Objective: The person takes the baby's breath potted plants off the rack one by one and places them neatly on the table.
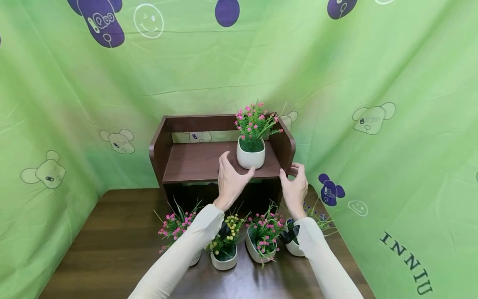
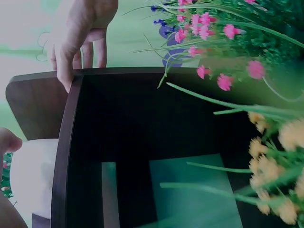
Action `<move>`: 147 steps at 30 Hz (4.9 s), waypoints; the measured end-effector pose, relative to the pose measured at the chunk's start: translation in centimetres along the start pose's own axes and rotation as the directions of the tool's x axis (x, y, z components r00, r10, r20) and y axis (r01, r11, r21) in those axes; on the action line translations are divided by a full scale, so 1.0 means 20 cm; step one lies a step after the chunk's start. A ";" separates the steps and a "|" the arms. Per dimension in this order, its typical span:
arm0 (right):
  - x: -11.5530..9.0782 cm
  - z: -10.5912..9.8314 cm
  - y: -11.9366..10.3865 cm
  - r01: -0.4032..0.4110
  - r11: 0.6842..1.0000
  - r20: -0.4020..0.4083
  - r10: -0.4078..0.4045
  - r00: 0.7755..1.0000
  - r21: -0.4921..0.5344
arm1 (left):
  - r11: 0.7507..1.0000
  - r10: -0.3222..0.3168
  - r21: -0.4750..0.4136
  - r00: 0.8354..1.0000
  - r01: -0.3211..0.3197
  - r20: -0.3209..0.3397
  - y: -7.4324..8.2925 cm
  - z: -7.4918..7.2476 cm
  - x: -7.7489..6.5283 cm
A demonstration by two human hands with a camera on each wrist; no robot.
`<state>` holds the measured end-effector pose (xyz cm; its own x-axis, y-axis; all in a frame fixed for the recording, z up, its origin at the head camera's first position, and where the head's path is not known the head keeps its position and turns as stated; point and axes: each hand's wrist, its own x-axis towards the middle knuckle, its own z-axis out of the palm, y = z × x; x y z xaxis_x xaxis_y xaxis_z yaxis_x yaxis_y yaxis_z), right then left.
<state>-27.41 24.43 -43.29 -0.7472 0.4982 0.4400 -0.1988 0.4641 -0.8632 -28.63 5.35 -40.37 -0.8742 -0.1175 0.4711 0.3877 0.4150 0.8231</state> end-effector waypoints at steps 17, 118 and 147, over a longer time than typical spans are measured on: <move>0.00 0.00 0.01 0.013 1.000 -0.012 -0.013 1.000 -0.010 | 0.990 -0.064 -0.130 0.995 0.054 -0.073 0.10 0.22 0.07; 0.00 0.01 0.02 0.029 1.000 -0.011 -0.029 1.000 0.005 | 0.996 0.014 -0.083 0.998 -0.020 -0.065 -0.08 -0.42 -0.32; 0.02 0.01 0.03 0.032 0.999 -0.024 -0.032 0.999 0.004 | 0.994 -0.107 -0.046 0.973 0.100 -0.206 -0.26 -0.85 -0.58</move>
<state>-27.96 24.75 -43.77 -0.7249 0.5008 0.4730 -0.2250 0.4768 -0.8497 -15.60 -10.77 -44.72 -0.8314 -0.3450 0.4355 0.3115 0.3596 0.8796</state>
